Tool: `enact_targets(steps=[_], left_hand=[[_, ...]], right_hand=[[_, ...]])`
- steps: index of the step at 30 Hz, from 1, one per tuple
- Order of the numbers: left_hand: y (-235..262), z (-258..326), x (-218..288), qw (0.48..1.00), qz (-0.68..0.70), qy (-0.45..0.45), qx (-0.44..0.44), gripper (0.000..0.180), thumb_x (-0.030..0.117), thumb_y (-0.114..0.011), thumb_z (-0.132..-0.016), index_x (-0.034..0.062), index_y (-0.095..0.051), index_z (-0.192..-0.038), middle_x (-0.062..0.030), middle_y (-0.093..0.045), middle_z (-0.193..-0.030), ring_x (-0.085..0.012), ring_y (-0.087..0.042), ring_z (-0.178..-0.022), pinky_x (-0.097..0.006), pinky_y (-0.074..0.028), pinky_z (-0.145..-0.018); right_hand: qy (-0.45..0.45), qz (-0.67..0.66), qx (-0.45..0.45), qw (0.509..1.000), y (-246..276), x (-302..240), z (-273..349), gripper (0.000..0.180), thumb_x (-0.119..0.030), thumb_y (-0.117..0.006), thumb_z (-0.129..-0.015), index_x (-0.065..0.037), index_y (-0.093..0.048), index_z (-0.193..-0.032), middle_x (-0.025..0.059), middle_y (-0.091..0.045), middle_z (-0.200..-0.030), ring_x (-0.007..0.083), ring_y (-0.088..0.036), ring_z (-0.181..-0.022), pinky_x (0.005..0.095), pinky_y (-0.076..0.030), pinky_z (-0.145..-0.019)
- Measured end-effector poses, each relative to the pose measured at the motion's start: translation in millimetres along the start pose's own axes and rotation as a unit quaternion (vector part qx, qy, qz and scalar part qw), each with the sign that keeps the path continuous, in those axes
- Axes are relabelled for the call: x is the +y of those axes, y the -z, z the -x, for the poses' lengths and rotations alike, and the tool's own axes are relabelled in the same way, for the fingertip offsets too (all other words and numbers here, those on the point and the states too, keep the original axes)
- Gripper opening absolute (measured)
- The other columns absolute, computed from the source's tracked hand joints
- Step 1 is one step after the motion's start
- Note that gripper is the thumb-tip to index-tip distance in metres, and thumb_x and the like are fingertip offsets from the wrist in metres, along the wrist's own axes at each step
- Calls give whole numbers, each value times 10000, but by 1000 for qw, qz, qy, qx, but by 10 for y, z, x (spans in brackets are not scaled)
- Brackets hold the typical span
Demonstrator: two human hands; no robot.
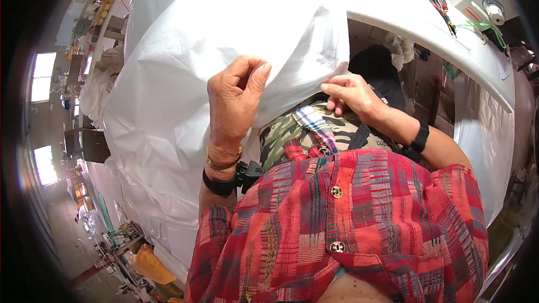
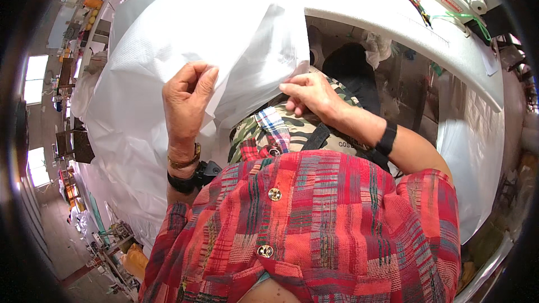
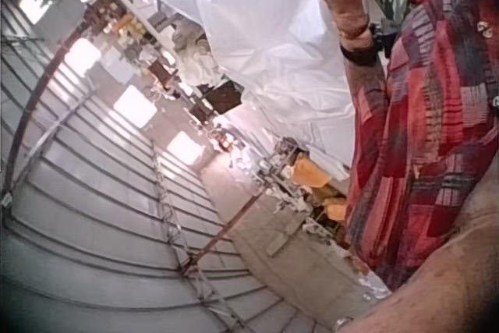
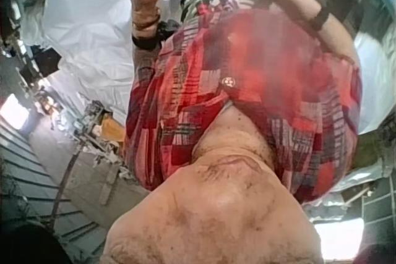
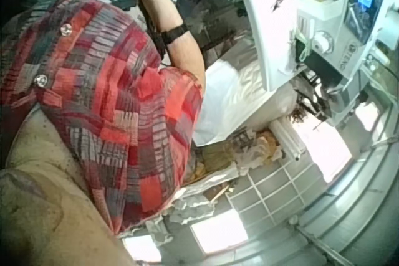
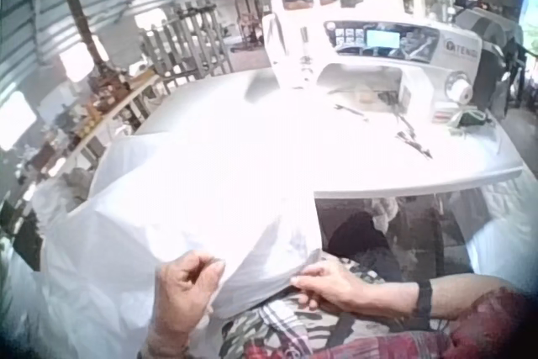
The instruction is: Sewing together large sheets of white woven plastic material using an industrial sewing machine.
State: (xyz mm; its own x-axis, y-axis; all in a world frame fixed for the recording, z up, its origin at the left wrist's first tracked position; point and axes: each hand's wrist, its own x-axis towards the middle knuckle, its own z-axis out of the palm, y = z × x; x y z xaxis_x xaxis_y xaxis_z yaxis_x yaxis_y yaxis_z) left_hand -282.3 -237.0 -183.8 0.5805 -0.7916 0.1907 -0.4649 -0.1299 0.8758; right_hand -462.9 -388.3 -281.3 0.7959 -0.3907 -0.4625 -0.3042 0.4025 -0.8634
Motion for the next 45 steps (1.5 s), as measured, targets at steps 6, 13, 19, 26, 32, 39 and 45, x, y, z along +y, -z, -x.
enact_targets(steps=[6, 13, 19, 26, 32, 39, 45], left_hand=[[62, -80, 67, 1000, 17, 7, -10, 106, 68, -680, -914, -28, -653, -878, 63, -557, -691, -4, -449, -631, -181, -376, -550], [78, -69, 43, 999, -25, -2, -45, 88, 56, -687, -880, -20, -645, -863, 15, -571, -658, -25, -456, -611, -212, -391, -538], [-170, 40, -60, 980, 50, 46, -185, 88, 62, -638, -889, -13, -606, -854, -5, -557, -662, -32, -451, -642, -226, -392, -558], [-242, 88, -198, 952, 165, 115, -231, 56, 72, -589, -949, 25, -602, -922, 37, -605, -796, -14, -511, -727, -181, -420, -637], [-287, 112, -276, 951, 207, 99, -209, 112, 102, -539, -998, 12, -606, -1009, 57, -589, -879, -12, -501, -807, -184, -431, -696], [-311, 81, -335, 944, 249, 156, -153, 109, 115, -558, -990, 22, -599, -951, 66, -535, -783, -3, -427, -719, -201, -352, -585], [-266, 12, -311, 961, 211, 139, -111, 98, 98, -619, -959, 40, -604, -881, 90, -521, -725, 11, -426, -666, -173, -340, -568]], right_hand=[[-93, -159, -43, 982, -156, 95, -254, 228, -209, -683, -922, 4, -648, -992, 4, -596, -696, 59, -513, -544, 223, -459, -552], [25, -59, -217, 974, -191, -301, 295, 131, -160, -605, -969, -34, -611, -933, 49, -648, -1005, 77, -579, -747, 210, -480, -658], [209, 48, -195, 957, -406, -705, 539, 123, -129, -542, -974, -23, -558, -914, 68, -627, -817, 131, -596, -705, 277, -479, -619], [339, 435, -114, 826, -472, -725, 405, 154, -146, -571, -885, -4, -517, -907, 202, -599, -684, 377, -631, -656, 463, -481, -583], [407, 509, -128, 747, -496, -725, 352, 180, -125, -603, -845, 6, -481, -851, 183, -584, -638, 370, -624, -589, 461, -463, -530], [390, 501, -174, 753, -527, -690, 286, 188, -146, -589, -849, 14, -493, -859, 163, -594, -612, 359, -621, -554, 458, -467, -505], [487, 397, -40, 777, -231, -487, 206, 218, -183, -633, -868, -6, -552, -966, 122, -623, -712, 310, -636, -635, 396, -499, -569]])
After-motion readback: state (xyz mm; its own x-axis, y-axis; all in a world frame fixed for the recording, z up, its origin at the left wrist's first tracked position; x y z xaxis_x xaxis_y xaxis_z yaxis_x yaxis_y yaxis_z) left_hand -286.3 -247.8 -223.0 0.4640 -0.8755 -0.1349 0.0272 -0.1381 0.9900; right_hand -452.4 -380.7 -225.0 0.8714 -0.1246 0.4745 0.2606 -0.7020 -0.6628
